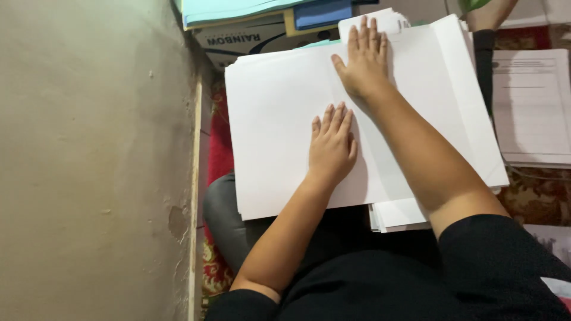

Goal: Assembling paper folders by folding covers and inserting printed documents

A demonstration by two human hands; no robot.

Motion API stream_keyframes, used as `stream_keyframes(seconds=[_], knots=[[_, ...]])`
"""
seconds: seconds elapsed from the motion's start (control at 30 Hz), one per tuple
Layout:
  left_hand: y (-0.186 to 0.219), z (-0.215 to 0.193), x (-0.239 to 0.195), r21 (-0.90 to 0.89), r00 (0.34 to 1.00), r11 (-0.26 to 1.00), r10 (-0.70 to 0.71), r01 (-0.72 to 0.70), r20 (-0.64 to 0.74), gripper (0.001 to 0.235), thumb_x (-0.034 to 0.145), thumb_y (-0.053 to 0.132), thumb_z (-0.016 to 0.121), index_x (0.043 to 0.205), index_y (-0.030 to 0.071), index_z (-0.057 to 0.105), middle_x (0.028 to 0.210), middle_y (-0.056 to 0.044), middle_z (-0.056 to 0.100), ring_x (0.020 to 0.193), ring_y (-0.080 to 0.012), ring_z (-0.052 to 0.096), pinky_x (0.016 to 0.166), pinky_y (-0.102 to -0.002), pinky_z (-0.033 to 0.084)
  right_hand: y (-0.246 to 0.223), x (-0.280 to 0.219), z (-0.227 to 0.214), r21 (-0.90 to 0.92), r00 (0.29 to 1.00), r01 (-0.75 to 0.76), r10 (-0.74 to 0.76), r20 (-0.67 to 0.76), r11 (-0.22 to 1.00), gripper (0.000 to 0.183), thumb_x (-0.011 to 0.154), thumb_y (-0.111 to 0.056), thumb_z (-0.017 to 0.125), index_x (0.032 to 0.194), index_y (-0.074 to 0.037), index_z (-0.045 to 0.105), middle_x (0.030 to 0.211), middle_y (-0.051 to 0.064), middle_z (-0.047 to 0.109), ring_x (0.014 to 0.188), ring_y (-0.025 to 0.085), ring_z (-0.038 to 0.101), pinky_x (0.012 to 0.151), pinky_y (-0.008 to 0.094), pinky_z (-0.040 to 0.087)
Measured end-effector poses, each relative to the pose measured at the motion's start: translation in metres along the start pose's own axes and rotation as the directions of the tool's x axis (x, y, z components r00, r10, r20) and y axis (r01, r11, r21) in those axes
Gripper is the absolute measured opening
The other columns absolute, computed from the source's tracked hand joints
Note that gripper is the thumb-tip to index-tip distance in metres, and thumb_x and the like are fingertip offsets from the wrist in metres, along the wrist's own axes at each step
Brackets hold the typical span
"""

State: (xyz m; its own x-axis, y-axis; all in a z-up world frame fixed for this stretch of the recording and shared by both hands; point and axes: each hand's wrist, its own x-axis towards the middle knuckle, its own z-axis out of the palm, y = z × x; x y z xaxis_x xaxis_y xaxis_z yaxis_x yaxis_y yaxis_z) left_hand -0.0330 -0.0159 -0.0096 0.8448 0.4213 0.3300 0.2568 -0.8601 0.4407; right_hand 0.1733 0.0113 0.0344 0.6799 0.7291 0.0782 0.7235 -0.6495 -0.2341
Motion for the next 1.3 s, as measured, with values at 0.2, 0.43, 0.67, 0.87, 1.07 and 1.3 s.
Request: stream_keyframes(seconds=[0.2,0.43,0.67,0.87,1.07,1.3], knots=[[0.003,-0.004,-0.009,0.091,0.995,0.992,-0.096,0.093,0.027,0.061,0.099,0.033,0.045,0.158,0.016,0.042,0.169,-0.007,0.033,0.159,-0.0307,0.024,0.127,-0.059,0.017,0.036,-0.027,-0.044,-0.051,0.993,-0.039,0.044,0.108,0.998,0.079,0.109,-0.054,0.027,0.166,-0.003,0.005,0.172,0.019,-0.004,0.159,0.032,-0.005,0.129,0.048,0.002],[0.003,-0.005,-0.011,0.140,0.992,0.986,-0.101,0.090,0.076,0.063,0.101,0.038,0.041,0.160,0.015,0.038,0.170,-0.010,0.027,0.158,-0.0325,0.020,0.125,-0.060,0.013,0.131,-0.108,-0.013,-0.071,0.997,0.033,-0.038,-0.069,0.997,0.078,0.106,-0.047,0.037,0.162,0.006,0.027,0.170,0.023,0.023,0.156,0.032,0.018,0.125,0.045,0.013],[0.013,0.023,0.014,0.351,0.968,0.923,-0.216,0.159,0.128,0.063,0.104,0.041,0.041,0.160,0.013,0.041,0.167,-0.016,0.034,0.155,-0.0414,0.029,0.119,-0.066,0.023,0.133,-0.234,-0.035,-0.126,0.995,0.075,-0.083,-0.062,0.989,0.085,0.104,-0.054,0.042,0.157,0.013,0.041,0.164,0.032,0.037,0.154,0.042,0.031,0.125,0.049,0.019],[0.000,0.007,0.112,0.429,0.906,0.887,-0.315,0.173,0.284,0.070,0.109,0.045,0.023,0.163,0.001,0.012,0.172,-0.014,0.010,0.158,-0.0366,0.009,0.127,-0.053,0.013,0.153,-0.243,-0.032,-0.070,0.988,0.154,-0.151,0.041,0.986,0.087,0.101,-0.052,0.039,0.164,0.004,0.018,0.171,0.023,0.018,0.158,0.035,0.018,0.126,0.047,0.015],[-0.056,0.060,0.175,0.411,0.926,0.845,-0.377,0.342,0.006,0.066,0.105,0.043,0.039,0.157,0.002,0.034,0.165,-0.017,0.031,0.153,-0.0380,0.026,0.121,-0.059,0.023,0.145,-0.237,-0.043,-0.056,0.977,0.042,-0.029,0.212,0.998,0.089,0.100,-0.057,0.031,0.165,-0.001,0.006,0.173,0.017,0.003,0.160,0.028,0.001,0.127,0.044,0.003],[-0.002,-0.010,0.097,0.294,0.942,0.939,-0.248,0.177,0.226,0.061,0.111,0.033,0.025,0.165,0.009,0.016,0.172,-0.017,0.008,0.158,-0.0372,0.005,0.127,-0.057,0.007,0.077,-0.196,-0.078,-0.140,0.909,-0.032,0.087,0.407,0.990,0.089,0.104,-0.058,0.026,0.161,0.002,-0.006,0.171,0.022,-0.010,0.159,0.032,-0.007,0.128,0.042,-0.003]])
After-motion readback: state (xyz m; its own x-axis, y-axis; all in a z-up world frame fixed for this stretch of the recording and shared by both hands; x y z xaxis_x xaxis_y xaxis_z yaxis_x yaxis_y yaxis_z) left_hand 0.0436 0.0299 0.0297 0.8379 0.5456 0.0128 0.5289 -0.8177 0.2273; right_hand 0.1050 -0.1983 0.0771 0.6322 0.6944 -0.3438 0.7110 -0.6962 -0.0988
